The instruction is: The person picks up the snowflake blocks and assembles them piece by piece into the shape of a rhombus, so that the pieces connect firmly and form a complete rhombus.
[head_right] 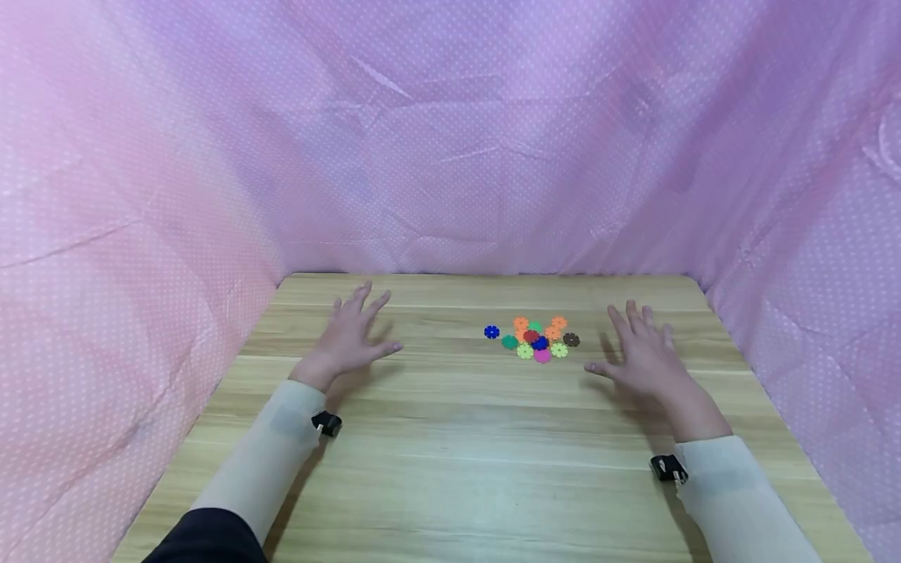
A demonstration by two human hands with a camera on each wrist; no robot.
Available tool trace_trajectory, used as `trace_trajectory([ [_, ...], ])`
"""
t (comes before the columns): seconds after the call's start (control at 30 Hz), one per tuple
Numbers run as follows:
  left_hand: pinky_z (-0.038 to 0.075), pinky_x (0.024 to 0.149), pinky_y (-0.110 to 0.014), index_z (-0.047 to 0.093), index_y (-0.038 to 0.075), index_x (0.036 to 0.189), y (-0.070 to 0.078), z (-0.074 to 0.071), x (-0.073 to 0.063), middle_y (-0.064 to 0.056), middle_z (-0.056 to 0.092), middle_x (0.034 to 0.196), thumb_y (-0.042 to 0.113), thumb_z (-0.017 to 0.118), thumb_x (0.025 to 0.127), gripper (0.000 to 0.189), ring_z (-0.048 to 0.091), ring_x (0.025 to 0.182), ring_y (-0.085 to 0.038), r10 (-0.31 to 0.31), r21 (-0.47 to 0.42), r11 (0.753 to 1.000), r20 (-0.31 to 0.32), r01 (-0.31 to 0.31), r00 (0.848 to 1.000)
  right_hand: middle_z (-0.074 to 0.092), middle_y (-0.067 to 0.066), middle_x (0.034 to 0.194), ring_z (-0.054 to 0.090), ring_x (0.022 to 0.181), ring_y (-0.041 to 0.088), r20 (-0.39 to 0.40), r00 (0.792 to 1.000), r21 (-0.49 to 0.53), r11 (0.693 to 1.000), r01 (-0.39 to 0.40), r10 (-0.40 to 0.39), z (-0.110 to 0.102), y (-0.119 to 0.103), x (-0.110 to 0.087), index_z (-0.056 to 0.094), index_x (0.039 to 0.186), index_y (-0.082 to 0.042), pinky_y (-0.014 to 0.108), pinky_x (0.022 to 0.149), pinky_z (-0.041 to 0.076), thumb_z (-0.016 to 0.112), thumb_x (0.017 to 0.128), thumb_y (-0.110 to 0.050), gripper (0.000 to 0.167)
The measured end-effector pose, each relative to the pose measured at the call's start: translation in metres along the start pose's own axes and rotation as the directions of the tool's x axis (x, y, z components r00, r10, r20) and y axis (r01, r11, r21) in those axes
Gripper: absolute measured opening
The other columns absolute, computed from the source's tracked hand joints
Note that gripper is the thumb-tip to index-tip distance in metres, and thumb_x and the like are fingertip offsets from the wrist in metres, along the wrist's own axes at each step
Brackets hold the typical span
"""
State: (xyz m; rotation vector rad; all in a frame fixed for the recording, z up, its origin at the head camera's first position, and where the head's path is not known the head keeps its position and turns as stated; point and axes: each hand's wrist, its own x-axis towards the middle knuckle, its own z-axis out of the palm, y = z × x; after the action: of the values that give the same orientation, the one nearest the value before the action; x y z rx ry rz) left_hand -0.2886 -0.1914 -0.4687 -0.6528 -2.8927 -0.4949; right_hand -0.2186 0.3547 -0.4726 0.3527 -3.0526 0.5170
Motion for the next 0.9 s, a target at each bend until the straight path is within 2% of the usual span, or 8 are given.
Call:
trace_trajectory([
  [0.1, 0.0, 0.126, -0.061, 0.032, 0.025, 0.166, 0.005, 0.004, 0.007, -0.014, 0.012, 0.174, 0.082, 0.063, 0.086, 0.103, 0.012, 0.159, -0.038, 0.014, -0.013, 1.0, 0.039, -0.013, 0.999, -0.007, 0.024, 0.171, -0.008, 0.154, 0.052, 0.029, 1.0, 0.02, 1.0, 0.009, -0.01, -0.002, -0.003, 0.002, 0.006, 0.169, -0.01, 0.07, 0.116, -0.015, 0.073, 0.091, -0.064, 0.116],
  [0.27, 0.012, 0.126, -0.058, 0.04, 0.02, 0.163, 0.014, 0.013, 0.021, -0.016, 0.026, 0.17, 0.08, 0.061, 0.089, 0.097, 0.021, 0.157, -0.036, 0.058, -0.034, 0.998, 0.094, -0.055, 0.994, 0.016, 0.028, 0.169, 0.015, 0.153, 0.055, 0.102, 0.994, 0.073, 0.997, 0.028, -0.035, -0.002, -0.007, 0.007, 0.025, 0.165, -0.003, 0.077, 0.117, 0.003, 0.076, 0.093, -0.054, 0.101],
  [0.47, 0.02, 0.126, -0.054, 0.046, 0.02, 0.16, 0.029, 0.025, 0.036, -0.013, 0.033, 0.168, 0.072, 0.065, 0.092, 0.088, 0.03, 0.154, -0.035, 0.086, -0.047, 0.996, 0.121, -0.081, 0.989, 0.032, 0.029, 0.164, 0.031, 0.147, 0.054, 0.128, 0.991, 0.122, 0.992, 0.029, -0.045, -0.001, -0.014, 0.015, 0.033, 0.162, -0.001, 0.071, 0.118, 0.022, 0.079, 0.094, -0.044, 0.092],
  [0.7, 0.024, 0.125, -0.049, 0.045, 0.026, 0.16, 0.051, 0.039, 0.051, -0.004, 0.036, 0.167, 0.071, 0.064, 0.094, 0.082, 0.032, 0.153, -0.028, 0.076, -0.054, 0.996, 0.199, -0.067, 0.977, 0.05, 0.027, 0.152, 0.045, 0.14, 0.051, 0.132, 0.99, 0.143, 0.989, 0.029, -0.048, 0.005, -0.02, 0.024, 0.043, 0.155, 0.005, 0.066, 0.117, 0.031, 0.078, 0.098, -0.03, 0.076],
  [0.9, 0.03, 0.123, -0.045, 0.049, 0.024, 0.157, 0.069, 0.05, 0.063, -0.001, 0.044, 0.162, 0.061, 0.069, 0.096, 0.074, 0.04, 0.148, -0.025, 0.11, -0.068, 0.993, 0.233, -0.097, 0.966, 0.057, 0.031, 0.143, 0.051, 0.133, 0.053, 0.128, 0.991, 0.133, 0.991, 0.025, -0.042, 0.008, -0.025, 0.034, 0.051, 0.147, 0.008, 0.066, 0.113, 0.036, 0.077, 0.098, -0.023, 0.064],
])
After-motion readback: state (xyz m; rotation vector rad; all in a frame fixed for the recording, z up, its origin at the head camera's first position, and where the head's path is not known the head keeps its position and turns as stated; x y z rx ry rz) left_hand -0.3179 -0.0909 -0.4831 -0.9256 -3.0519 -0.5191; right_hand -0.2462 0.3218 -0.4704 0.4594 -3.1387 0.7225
